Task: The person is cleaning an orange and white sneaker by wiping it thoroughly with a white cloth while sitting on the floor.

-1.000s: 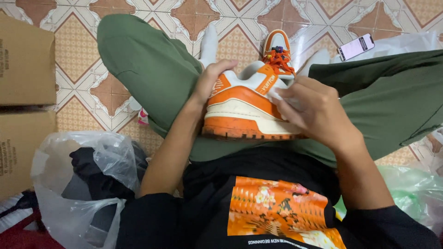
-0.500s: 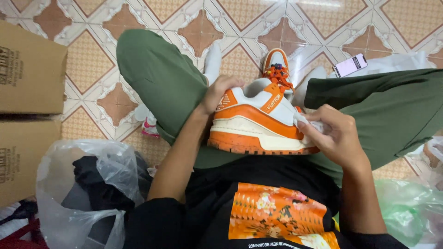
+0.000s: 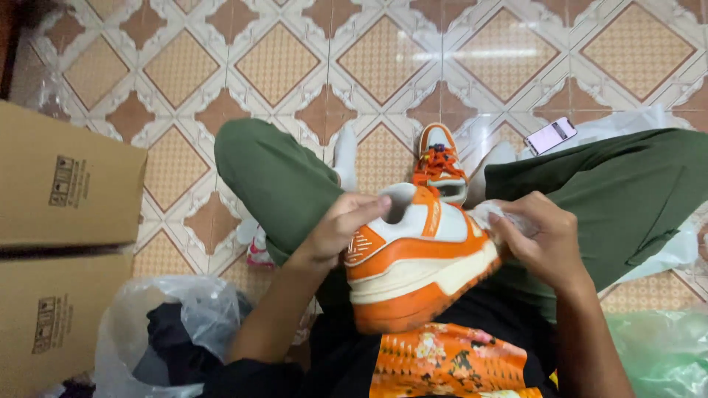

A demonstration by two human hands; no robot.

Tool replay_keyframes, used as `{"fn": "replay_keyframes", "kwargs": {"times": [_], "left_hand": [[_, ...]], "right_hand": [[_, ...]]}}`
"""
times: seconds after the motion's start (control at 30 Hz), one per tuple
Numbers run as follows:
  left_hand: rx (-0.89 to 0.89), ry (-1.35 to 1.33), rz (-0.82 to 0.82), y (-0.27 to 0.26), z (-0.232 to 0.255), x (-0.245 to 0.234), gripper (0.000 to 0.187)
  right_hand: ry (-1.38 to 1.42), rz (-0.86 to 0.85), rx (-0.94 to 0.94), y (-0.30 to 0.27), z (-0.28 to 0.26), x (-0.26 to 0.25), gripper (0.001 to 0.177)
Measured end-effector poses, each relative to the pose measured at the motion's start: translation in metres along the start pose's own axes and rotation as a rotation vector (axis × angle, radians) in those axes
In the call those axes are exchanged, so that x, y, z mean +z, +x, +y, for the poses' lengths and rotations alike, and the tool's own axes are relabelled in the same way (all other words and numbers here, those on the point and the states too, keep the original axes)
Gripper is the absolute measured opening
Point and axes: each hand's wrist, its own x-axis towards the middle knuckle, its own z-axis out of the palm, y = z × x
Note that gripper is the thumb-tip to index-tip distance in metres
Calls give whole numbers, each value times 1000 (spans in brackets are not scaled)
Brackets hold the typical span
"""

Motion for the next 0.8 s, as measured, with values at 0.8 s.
{"fn": "replay_keyframes", "kwargs": {"times": [0.8], "left_hand": [[258,-895,677,-123,96,134,57]], "right_hand": [[270,239,-386,-24,-97,26,23]]}}
